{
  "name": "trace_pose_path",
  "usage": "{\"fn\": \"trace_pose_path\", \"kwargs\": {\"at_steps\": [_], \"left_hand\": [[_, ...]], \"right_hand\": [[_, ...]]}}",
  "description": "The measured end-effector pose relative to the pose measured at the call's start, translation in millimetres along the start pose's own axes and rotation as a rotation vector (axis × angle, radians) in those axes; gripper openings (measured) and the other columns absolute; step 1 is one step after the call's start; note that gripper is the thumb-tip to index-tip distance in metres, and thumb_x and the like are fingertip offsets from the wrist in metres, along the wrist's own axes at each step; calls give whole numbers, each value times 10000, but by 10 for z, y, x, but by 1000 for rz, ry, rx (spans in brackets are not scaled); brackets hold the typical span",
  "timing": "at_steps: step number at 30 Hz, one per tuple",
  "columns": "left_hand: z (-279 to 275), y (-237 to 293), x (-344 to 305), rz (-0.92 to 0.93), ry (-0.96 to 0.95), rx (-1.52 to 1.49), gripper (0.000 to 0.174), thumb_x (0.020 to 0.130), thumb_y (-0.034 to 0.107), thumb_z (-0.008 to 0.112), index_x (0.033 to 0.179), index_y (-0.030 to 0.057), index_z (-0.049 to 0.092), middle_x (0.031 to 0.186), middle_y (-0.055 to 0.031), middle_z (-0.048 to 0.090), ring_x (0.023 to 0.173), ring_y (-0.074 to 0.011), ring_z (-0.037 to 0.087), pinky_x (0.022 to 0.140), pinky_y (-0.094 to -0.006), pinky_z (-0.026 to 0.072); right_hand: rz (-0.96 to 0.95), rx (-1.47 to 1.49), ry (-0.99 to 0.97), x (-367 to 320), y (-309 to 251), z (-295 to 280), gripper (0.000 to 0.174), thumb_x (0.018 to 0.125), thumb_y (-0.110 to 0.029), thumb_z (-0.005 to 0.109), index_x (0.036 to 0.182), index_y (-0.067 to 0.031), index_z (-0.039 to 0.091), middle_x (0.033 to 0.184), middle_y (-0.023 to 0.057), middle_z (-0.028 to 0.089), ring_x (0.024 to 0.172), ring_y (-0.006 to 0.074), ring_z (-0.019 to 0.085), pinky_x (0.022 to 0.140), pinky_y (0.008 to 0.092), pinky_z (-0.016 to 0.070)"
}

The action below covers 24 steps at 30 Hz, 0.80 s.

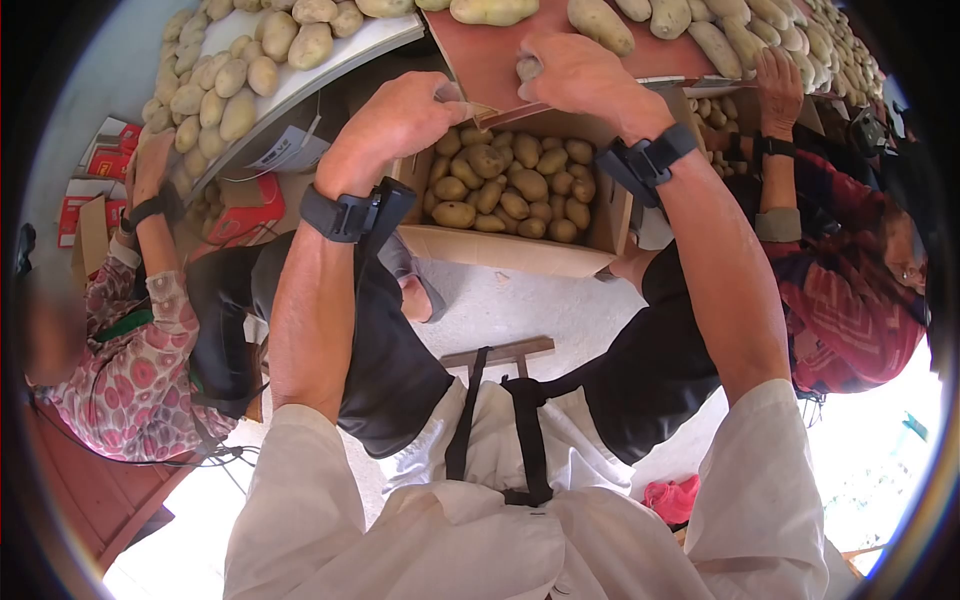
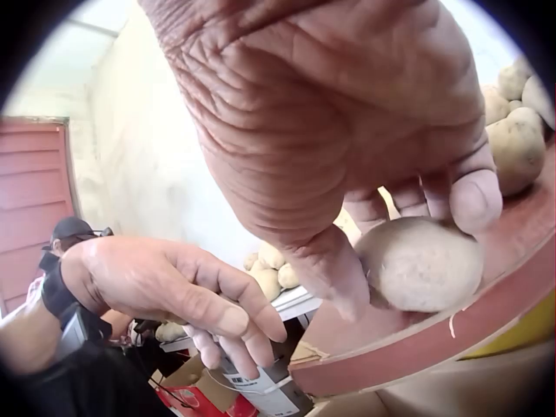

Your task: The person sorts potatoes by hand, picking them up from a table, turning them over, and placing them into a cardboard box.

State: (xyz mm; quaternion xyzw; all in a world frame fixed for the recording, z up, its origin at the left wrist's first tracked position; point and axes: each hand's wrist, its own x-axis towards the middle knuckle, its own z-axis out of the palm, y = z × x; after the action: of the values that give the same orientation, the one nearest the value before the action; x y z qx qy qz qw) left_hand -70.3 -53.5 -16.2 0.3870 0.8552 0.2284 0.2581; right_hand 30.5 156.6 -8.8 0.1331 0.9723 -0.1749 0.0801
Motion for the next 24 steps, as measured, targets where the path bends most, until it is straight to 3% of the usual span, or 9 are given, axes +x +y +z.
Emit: {"fn": "trace_pose_path", "kwargs": {"at_steps": [4, 6, 11, 14, 17, 18, 19, 23, 24], "left_hand": [[7, 16, -30, 20, 18, 11, 396, 926, 306, 654, 1073, -58, 712, 825, -116, 693, 770, -201, 648, 742, -353, 522], [2, 29, -32, 19, 23, 14, 402, 927, 311, 652, 1071, -60, 711, 817, -113, 687, 765, -199, 643, 737, -353, 519], [7, 31, -15, 34, 27, 25, 414, 929, 319, 651, 1062, -69, 709, 797, -104, 669, 754, -190, 629, 726, -350, 511], [9, 37, -12, 21, 22, 15, 411, 929, 313, 655, 1064, -72, 708, 815, -106, 675, 755, -184, 626, 727, -343, 513], [0, -23, 26, 27, 13, -17, 409, 932, 309, 658, 1073, -71, 709, 848, -114, 691, 770, -186, 639, 735, -343, 521], [-3, -37, 39, 19, 21, -13, 408, 909, 335, 674, 1042, -47, 724, 875, -163, 712, 817, -268, 674, 769, -390, 535], [-4, -44, 47, 13, 31, -6, 407, 886, 361, 689, 1012, -22, 740, 902, -212, 733, 865, -350, 710, 803, -438, 549], [33, -61, 35, 21, 56, -40, 399, 884, 358, 689, 990, -23, 740, 882, -221, 730, 861, -368, 713, 791, -446, 549], [37, -72, 25, 41, 40, -15, 386, 905, 331, 679, 1034, -30, 732, 923, -205, 735, 866, -326, 713, 797, -413, 547]], "right_hand": [[-9, 41, -152, -158, -27, -60, 423, 808, -245, 720, 1171, -32, 678, 1118, 156, 708, 1054, 344, 658, 904, 415, 525], [-111, 122, -313, -230, -20, -64, 427, 790, -231, 715, 1159, -17, 694, 1086, 163, 714, 1015, 337, 673, 887, 404, 535], [-158, 75, -420, -451, -42, 35, 469, 778, -206, 718, 1211, -28, 692, 1070, 159, 714, 1004, 313, 676, 897, 378, 534], [-148, 76, -514, -558, -32, 91, 472, 777, -177, 714, 1224, -29, 682, 1089, 164, 713, 1046, 326, 670, 907, 405, 531], [-156, 1, -495, -574, 115, 246, 469, 788, -153, 701, 1241, -32, 674, 1094, 170, 713, 1065, 345, 660, 918, 423, 526], [-157, -3, -498, -558, 223, 335, 469, 788, -153, 701, 1241, -32, 674, 1094, 170, 713, 1065, 345, 660, 918, 423, 526], [-137, -29, -372, -541, 343, 421, 465, 794, -140, 695, 1246, -34, 670, 1110, 173, 711, 1091, 356, 652, 930, 430, 523], [-64, -151, -114, -607, 633, 527, 402, 805, -110, 684, 1202, -43, 694, 1141, 189, 709, 1135, 377, 641, 943, 451, 520], [-67, -162, -105, -620, 624, 486, 402, 805, -110, 684, 1202, -43, 694, 1141, 189, 709, 1135, 377, 641, 943, 451, 520]]}}
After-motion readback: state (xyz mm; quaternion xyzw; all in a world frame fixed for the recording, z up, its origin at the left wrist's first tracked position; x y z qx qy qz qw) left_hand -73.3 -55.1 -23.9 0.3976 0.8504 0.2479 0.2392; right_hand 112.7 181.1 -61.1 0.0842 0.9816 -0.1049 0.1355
